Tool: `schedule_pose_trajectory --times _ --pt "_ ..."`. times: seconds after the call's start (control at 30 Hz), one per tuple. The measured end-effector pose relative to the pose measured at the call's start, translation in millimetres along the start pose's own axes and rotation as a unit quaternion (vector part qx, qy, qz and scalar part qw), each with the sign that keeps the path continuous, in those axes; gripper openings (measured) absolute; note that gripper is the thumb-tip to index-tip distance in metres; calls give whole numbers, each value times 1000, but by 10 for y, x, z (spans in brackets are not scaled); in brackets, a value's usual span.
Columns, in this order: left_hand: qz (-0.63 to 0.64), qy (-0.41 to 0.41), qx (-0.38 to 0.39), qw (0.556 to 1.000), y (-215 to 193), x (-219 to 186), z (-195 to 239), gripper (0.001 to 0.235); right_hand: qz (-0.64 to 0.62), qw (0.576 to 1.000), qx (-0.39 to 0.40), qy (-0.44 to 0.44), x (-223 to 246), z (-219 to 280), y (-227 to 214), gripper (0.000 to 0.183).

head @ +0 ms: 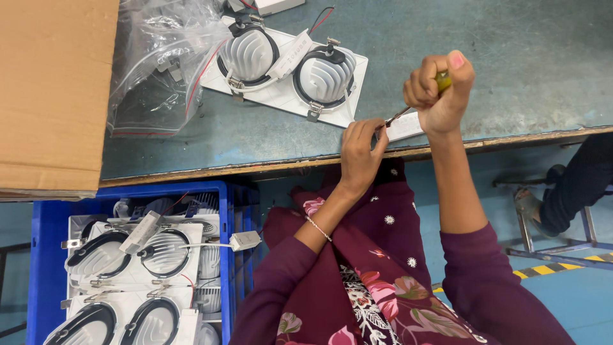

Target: The person connects wires to an electrical driver and uses a screwdriver to secure them inside the unit. They pick up and handle various lighting fixture components, including a driver, wires, and housing plates, while seated at a workbench.

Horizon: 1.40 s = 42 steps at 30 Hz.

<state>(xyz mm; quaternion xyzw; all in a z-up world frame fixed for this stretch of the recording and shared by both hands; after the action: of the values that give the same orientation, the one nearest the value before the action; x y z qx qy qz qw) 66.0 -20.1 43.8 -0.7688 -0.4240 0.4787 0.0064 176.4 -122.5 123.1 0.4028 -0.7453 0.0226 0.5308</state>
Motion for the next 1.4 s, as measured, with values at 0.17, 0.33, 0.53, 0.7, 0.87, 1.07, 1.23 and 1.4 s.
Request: schedule_pose_trajectory --times 0.17,0.33,0.53,0.7,0.87,1.07,1.23,1.4 --pt "26 -3 -29 999 -50 19 11 18 4 1000 -3 8 -22 -34 -6 65" --pt "29 15 -7 999 -69 11 -5 15 -2 1000 5 4 -13 -58 11 62" --pt "-13 33 28 999 2 15 -79 10 -17 1000 -5 10 -25 -83 4 61" --pt "-18 55 100 993 103 37 -220 12 2 1000 -11 5 -6 -92 34 60" --pt "32 77 177 981 177 58 -335 12 10 1000 -8 -8 16 -111 63 60" --pt "32 96 210 972 230 53 -383 14 3 1000 -11 -8 16 -104 45 60" --pt "22 100 216 971 275 59 -414 12 -1 1000 -9 -9 27 -93 46 59" --pt "15 108 217 970 302 40 -434 10 -2 1000 -10 -9 29 -84 66 59"
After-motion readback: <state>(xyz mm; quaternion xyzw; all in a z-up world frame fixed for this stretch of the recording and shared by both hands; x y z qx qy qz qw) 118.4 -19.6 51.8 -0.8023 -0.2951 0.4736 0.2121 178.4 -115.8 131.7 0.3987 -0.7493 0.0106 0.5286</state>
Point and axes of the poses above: each hand's wrist, its own z-axis away from the middle knuckle, its own y-axis out of the palm, x = y × z, the point moved 9 cm from there along -z, towards the middle knuckle, and after that the axes turned 13 degrees about -z, right-handed, at the moved point
